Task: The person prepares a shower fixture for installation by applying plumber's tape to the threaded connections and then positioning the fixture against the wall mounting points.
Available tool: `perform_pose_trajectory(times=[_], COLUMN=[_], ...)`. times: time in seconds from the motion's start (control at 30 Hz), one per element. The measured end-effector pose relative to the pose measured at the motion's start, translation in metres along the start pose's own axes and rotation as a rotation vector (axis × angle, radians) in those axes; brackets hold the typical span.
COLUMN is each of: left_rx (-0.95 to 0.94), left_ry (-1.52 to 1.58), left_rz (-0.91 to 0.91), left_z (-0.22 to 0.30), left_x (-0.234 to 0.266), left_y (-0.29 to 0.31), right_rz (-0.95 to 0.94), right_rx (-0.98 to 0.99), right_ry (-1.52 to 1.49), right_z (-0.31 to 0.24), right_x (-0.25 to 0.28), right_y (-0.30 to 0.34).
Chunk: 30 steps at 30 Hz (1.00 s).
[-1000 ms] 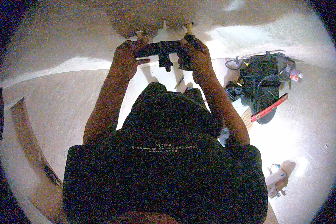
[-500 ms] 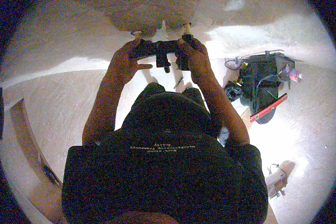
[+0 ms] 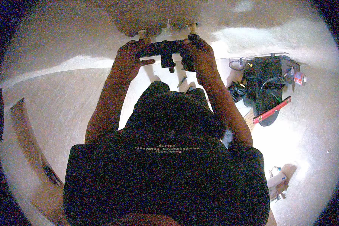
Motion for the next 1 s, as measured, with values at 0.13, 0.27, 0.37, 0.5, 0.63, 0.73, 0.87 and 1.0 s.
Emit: perform_pose_trajectory(times=[0.13,0.27,0.37,0.5,0.63,0.73,0.87,1.0], left_rx=[-0.024,-0.07,-0.065,0.08,-0.039,-0.028,0.026,-0.189], left_ry=[0.046,-0.014,-0.077,0.399,-0.035,0.078,0.22,-0.224], left_rz=[-0.121,-0.14,-0.057,-0.386,-0.074,-0.094,-0.234,-0.032], left_z=[-0.001,0.001,0.007,-0.008,-0.004,-0.005,-0.009,0.009], left_x=[-0.006,-0.004,-0.01,-0.015,-0.001,-0.001,-0.004,-0.01], left_y=[0.002,-0.003,0.001,-0.001,-0.008,-0.007,-0.009,-0.001], right_rz=[0.017,0.01,0.026,0.033,0.012,0.035,0.034,0.035], right_rx=[0.027,0.022,0.029,0.026,0.038,0.003,0.013,0.014], right_ry=[-0.028,-0.014,-0.03,-0.053,-0.022,-0.039,-0.016,-0.016], right_z=[0.001,0.005,0.006,0.006,0.001,0.005,0.002,0.003], right_x=[0.002,0.0,0.003,0.002,0.001,0.002,0.001,0.002], right_y=[0.0,-0.001,-0.001,0.0,0.0,0.0,-0.001,-0.001])
Point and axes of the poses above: each hand's wrist, its own y-axis away from the middle knuckle, its own x-axis out of the back of the hand, z = x × y, the point moved 10 cm from there along -y, towards the middle knuckle, and after that the axes turned 11 degrees about x, right-handed, at the moved point
